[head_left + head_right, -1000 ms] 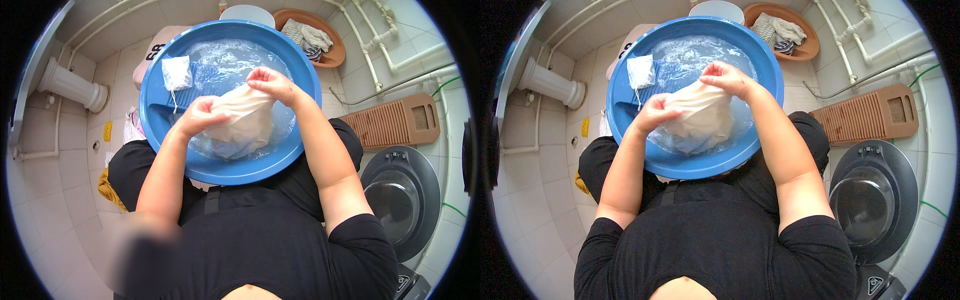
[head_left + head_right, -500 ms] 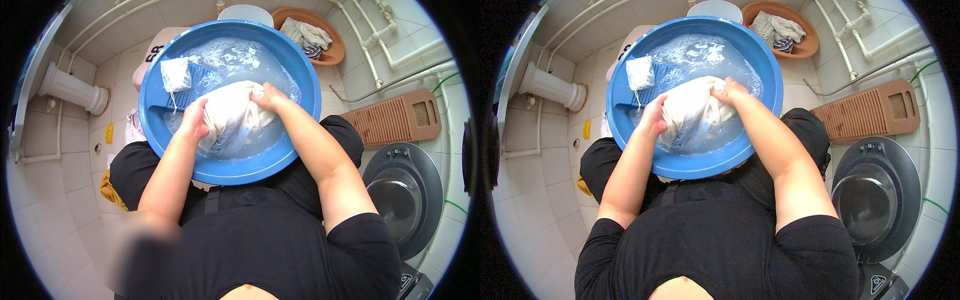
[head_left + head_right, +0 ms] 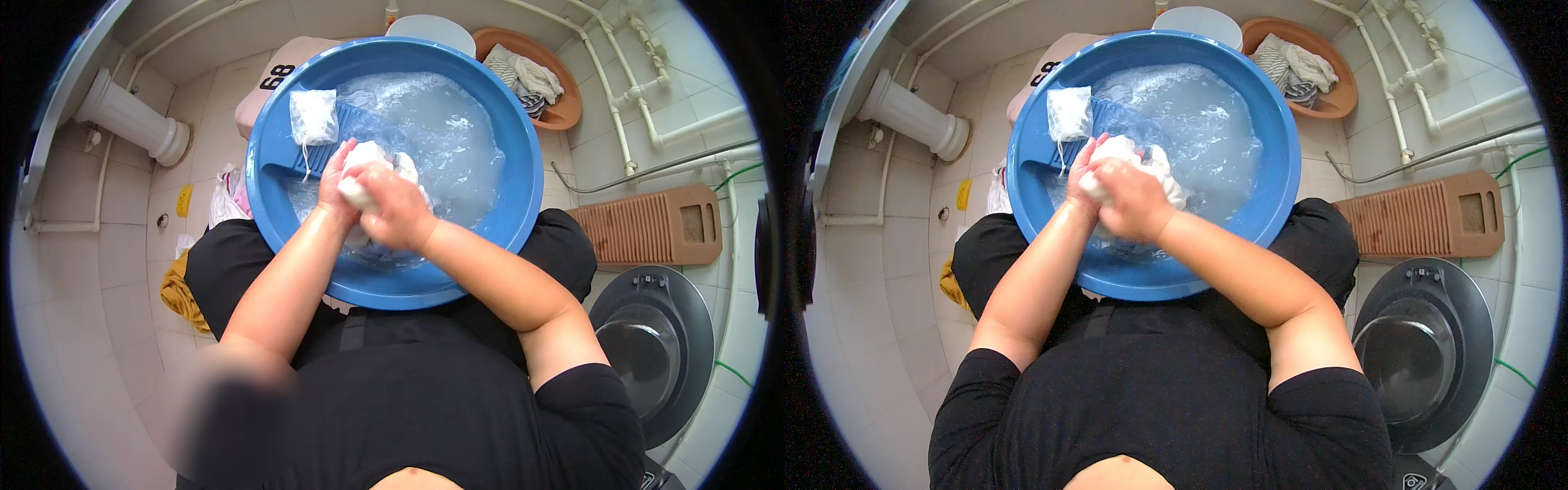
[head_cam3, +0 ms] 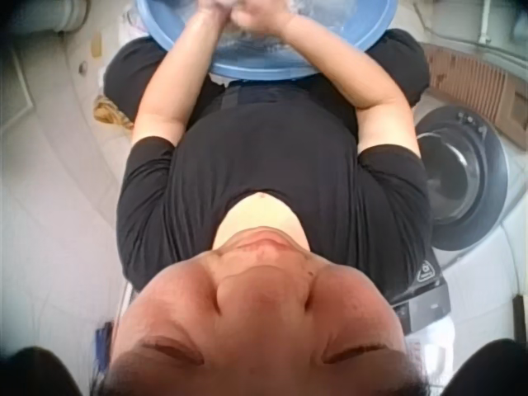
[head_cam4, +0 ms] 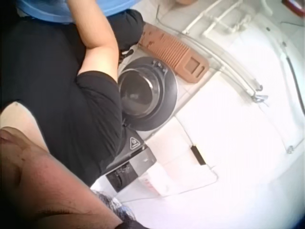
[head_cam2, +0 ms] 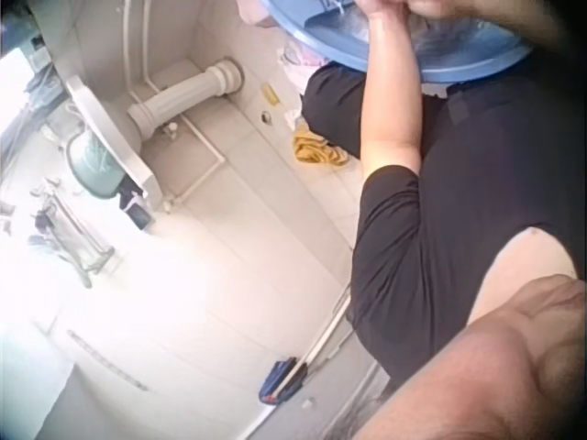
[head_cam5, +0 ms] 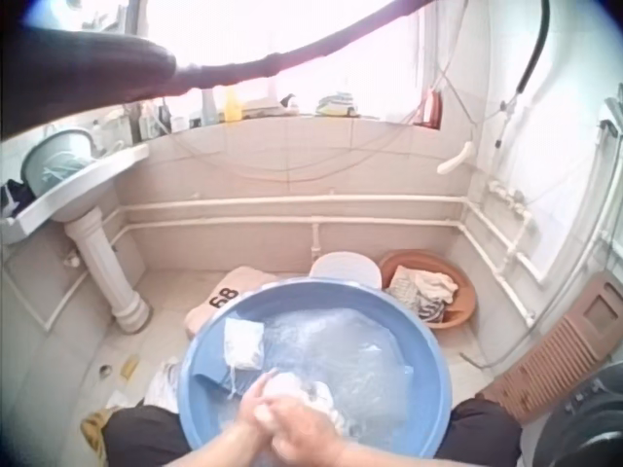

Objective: The person sits on the floor and hand-washes a white cloth in a blue basin filled with soapy water. They repeatedly scrub, squeeze, and wring the cloth, occasionally lifting it to inspect it before submerging it again. The person also briefly handles a pink cloth from a pile on the floor.

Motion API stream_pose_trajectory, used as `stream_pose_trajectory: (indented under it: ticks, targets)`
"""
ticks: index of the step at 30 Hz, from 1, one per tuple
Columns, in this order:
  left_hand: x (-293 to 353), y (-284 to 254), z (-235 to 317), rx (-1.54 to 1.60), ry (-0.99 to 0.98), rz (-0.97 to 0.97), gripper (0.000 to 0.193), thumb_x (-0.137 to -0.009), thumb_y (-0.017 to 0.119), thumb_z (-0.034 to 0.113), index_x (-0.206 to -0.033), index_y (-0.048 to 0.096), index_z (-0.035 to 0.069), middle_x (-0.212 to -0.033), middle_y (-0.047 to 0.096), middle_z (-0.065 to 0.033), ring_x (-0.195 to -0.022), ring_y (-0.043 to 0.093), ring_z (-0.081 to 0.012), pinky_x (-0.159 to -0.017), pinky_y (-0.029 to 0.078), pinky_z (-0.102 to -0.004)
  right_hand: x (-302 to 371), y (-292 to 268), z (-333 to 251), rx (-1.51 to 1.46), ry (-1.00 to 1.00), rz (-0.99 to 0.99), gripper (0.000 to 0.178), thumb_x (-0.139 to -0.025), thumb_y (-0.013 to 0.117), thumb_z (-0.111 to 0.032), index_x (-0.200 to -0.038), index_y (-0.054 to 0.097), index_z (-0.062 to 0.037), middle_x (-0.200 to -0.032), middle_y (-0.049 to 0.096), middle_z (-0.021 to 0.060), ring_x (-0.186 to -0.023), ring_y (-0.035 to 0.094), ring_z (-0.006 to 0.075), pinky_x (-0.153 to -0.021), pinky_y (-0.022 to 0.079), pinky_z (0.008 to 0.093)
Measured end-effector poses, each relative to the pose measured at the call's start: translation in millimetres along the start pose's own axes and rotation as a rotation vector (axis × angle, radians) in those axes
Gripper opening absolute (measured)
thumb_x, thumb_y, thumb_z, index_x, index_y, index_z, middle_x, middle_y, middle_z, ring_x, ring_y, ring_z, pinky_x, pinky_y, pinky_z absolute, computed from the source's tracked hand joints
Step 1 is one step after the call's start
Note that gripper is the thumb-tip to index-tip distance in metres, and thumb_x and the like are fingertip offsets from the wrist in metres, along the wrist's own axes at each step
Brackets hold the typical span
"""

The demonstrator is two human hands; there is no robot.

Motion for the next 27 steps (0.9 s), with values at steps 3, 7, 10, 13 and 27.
stream_pose_trajectory:
  ticks: [3,7,10,13,27]
  targets:
    - [1.7,-4.1,-7.2,-0.145,0.075,0.195,0.030,-0.092,0.040,0.031,-0.113,0.051,0.012,-0.107,0.056,-0.0153,-0.097,0.056,-0.0278,-0.085,0.044,-0.0478,1.8,5.6,-31.8,-0.009,-0.132,-0.035,0.030,-0.058,0.062,-0.012,-0.086,0.052,-0.0068,-0.089,0.056,0.0110,-0.075,0.057,0.0314,-0.066,0.047,0.0379]
    - [-13.9,-57.5,0.0,-0.692,0.187,0.095,0.027,-0.089,0.047,0.031,-0.095,0.056,0.007,-0.089,0.060,-0.0094,-0.081,0.059,-0.0225,-0.073,0.050,-0.0376,2.2,4.4,4.3,0.225,-0.127,0.167,0.020,-0.067,0.066,-0.028,-0.069,0.055,-0.0111,-0.065,0.055,0.0068,-0.059,0.057,0.0270,-0.054,0.047,0.0360]
    - [2.9,-1.3,-28.7,-0.300,0.088,0.513,0.025,-0.089,0.046,0.029,-0.086,0.058,0.007,-0.080,0.060,-0.0061,-0.072,0.059,-0.0197,-0.066,0.050,-0.0340,0.7,-10.8,63.4,0.152,0.444,0.291,0.018,-0.070,0.061,-0.025,-0.062,0.055,-0.0099,-0.063,0.055,0.0107,-0.058,0.057,0.0282,-0.053,0.046,0.0371]
    - [-17.4,-26.3,-25.1,-0.187,-0.054,-0.055,0.030,-0.089,0.044,0.035,-0.082,0.056,0.009,-0.078,0.059,-0.0056,-0.067,0.057,-0.0191,-0.064,0.049,-0.0322,-4.5,-8.8,29.1,0.228,0.173,0.245,0.018,-0.070,0.060,-0.024,-0.062,0.054,-0.0096,-0.062,0.055,0.0105,-0.058,0.056,0.0287,-0.053,0.046,0.0371]
    - [2.7,-0.2,-8.1,-0.224,0.134,0.471,0.054,-0.092,0.034,0.040,-0.121,0.042,-0.005,-0.120,0.050,-0.0196,-0.110,0.050,-0.0320,-0.093,0.041,-0.0453,66.9,-48.3,217.3,-0.055,1.199,0.088,0.073,-0.077,0.050,-0.061,-0.112,0.054,0.0026,-0.122,0.050,0.0200,-0.112,0.050,0.0286,-0.089,0.041,0.0354]
Point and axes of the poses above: each hand's wrist, its own x-axis away from the middle knuckle, its own y-axis out of the palm, z = x × y, the point moved 6 cm from there along -x, towards the middle knuckle
